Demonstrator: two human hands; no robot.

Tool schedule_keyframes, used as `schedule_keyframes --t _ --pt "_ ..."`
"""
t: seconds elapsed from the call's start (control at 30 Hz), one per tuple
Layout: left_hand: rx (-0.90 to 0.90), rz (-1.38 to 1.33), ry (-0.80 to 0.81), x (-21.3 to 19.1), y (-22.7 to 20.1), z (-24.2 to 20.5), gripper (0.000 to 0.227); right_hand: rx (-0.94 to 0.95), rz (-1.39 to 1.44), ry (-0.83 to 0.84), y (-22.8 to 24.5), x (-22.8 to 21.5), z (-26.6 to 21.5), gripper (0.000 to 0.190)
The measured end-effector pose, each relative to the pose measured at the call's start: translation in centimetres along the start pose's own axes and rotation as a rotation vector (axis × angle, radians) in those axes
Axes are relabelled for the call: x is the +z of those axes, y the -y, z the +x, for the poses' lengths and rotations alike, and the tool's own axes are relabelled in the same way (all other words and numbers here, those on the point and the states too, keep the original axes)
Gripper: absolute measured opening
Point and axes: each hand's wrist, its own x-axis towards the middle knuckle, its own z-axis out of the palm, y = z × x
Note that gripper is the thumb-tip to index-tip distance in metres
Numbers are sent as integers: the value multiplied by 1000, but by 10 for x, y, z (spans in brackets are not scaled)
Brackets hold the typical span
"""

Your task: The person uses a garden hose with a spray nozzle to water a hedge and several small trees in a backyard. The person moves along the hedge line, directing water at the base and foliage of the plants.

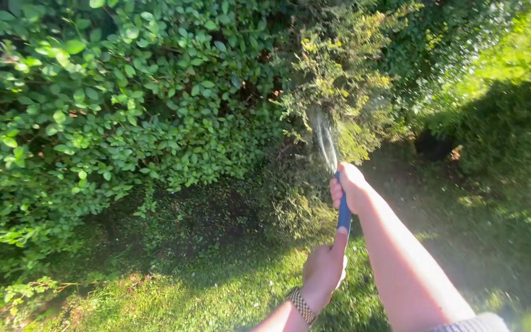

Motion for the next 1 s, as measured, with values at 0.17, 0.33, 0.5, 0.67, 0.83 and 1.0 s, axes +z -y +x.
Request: schedule_keyframes --t 0.17,0.33,0.5,0.67,0.83,1.0 --pt "-124 15 -85 -9 18 18 70 48 -82 47 -19 35 22 62" --pt "-173 -240 -201 -11 29 23 67 91 -182 154 -22 77 23 62" --pt "-194 -284 -366 -6 5 7 67 -51 -339 357 -4 97 3 55" --pt "-190 -201 -452 6 -35 8 75 -91 -365 441 43 99 -13 50" --pt "-50 -105 -546 18 -104 14 81 -195 -371 529 134 62 -73 44" --pt "184 -65 -587 33 -202 -30 75 -440 -238 516 225 -7 -155 53"
